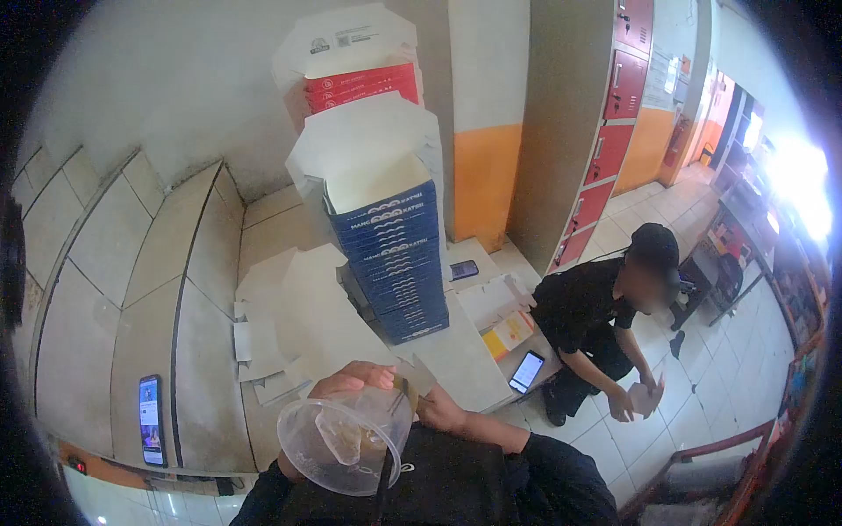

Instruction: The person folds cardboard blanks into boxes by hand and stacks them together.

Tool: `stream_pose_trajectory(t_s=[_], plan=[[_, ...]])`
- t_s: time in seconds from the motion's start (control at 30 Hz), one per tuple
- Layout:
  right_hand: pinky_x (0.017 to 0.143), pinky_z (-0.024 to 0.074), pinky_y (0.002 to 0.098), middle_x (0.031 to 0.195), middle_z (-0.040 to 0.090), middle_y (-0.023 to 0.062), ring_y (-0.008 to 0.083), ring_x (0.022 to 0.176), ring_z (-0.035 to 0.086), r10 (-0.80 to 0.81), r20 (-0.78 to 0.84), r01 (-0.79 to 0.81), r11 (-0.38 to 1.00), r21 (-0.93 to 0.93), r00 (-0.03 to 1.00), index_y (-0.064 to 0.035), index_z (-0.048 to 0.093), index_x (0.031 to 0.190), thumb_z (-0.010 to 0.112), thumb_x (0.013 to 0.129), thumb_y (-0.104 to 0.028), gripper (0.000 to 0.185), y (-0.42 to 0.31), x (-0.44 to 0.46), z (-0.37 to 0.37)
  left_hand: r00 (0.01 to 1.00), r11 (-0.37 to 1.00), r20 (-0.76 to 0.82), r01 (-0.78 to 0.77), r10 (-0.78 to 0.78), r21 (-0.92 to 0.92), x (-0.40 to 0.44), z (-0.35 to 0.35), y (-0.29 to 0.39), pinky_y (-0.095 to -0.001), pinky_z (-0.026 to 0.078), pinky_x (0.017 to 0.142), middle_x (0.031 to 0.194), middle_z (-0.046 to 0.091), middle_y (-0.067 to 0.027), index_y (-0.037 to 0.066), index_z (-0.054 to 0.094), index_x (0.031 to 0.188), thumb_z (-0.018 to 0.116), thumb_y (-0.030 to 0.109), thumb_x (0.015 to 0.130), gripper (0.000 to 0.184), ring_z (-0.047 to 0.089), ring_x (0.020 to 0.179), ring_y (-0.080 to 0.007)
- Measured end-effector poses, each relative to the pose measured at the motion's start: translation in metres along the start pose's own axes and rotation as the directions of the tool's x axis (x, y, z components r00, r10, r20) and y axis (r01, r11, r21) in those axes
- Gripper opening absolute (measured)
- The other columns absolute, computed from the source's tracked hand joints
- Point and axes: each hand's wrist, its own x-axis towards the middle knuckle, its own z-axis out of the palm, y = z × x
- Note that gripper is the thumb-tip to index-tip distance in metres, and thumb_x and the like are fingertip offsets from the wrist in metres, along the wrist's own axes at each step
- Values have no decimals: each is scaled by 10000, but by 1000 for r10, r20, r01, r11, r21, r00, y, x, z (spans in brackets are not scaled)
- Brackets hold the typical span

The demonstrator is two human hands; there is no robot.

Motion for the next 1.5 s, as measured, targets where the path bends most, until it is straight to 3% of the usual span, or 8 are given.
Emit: stream_pose_trajectory(t_s=[0.5, 0.7, 0.8, 0.93, 1.13, 1.37, 1.43, 1.5], plan=[[776, 415, 304, 884, 580, 31, 158, 842, 515, 160, -139, -145, 983, 111, 977, 10, 563, 1040, 518, 879, -124, 214, 23, 5, 5, 821, 923, -447, 384, -356, -31, -45, -10, 76, -395, 409, 932, 1145, 521, -168, 28, 498, 1137, 560, 242, 840, 372, 488, 1102, -263], [766, 416, 312, 886, 590, 54, 170, 817, 523, 242, -197, -234, 970, 66, 950, 24, 587, 957, 570, 845, -180, 233, 14, 7, 6, 652, 690, -567, 91, 504, 718, -100, -58, 131, -368, 474, 845, 1116, 539, -119, 20, 453, 1183, 805, 255, 578, 739, 538, 1019, -241], [764, 412, 315, 895, 577, 55, 175, 831, 517, 213, -230, -153, 956, 251, 950, 18, 577, 969, 572, 838, -176, 234, 16, 11, 14, 179, 674, -772, 395, 609, 624, -134, -72, 209, -329, 478, 837, 1092, 549, -111, -9, 467, 1160, 820, 99, 494, 761, 549, 991, -204], [784, 407, 324, 940, 567, 66, 186, 870, 503, 116, -174, -99, 990, 103, 978, 23, 553, 1014, 564, 841, -165, 256, 36, 10, 3, -2, 313, -542, 818, 840, 482, -204, -131, 276, -343, 429, 898, 1166, 517, -170, -68, 389, 1223, 808, 106, 511, 845, 521, 1067, -283], [788, 401, 338, 933, 568, 81, 204, 870, 503, 219, -198, -222, 975, 4, 956, 33, 543, 1024, 522, 876, -189, 267, 10, 7, 8, -124, 296, -541, 924, 832, 243, -292, -202, 297, -363, 306, 1013, 1297, 402, -222, -79, 259, 1314, 846, 296, 499, 1072, 402, 1189, -333], [818, 414, 360, 1016, 581, 144, 247, 910, 534, -230, -291, 182, 966, -183, 929, 32, 514, 1129, 424, 917, -123, 278, 23, 24, -4, 247, -232, -6, 918, 969, 322, -192, -118, 246, -388, 277, 1029, 1324, 359, -222, -66, 282, 1309, 752, 340, 686, 879, 381, 1207, -307], [899, 407, 344, 1107, 562, 169, 282, 1035, 550, -220, -146, 156, 922, -355, 965, -5, 485, 1202, 525, 851, -77, 361, -11, 29, -5, 346, -75, -140, 541, 928, 838, -164, -103, 169, -397, 347, 973, 1266, 441, -182, -55, 407, 1237, 657, 265, 796, 599, 419, 1178, -284], [860, 459, 371, 1146, 546, 185, 316, 1061, 546, -546, 102, 513, 683, -520, 832, -72, 493, 1223, 580, 741, -1, 495, -45, 47, 4, 757, 489, -463, 220, 460, 844, -118, -81, 99, -358, 451, 827, 1041, 574, -116, -36, 484, 1156, 582, 398, 834, 549, 564, 966, -220]])
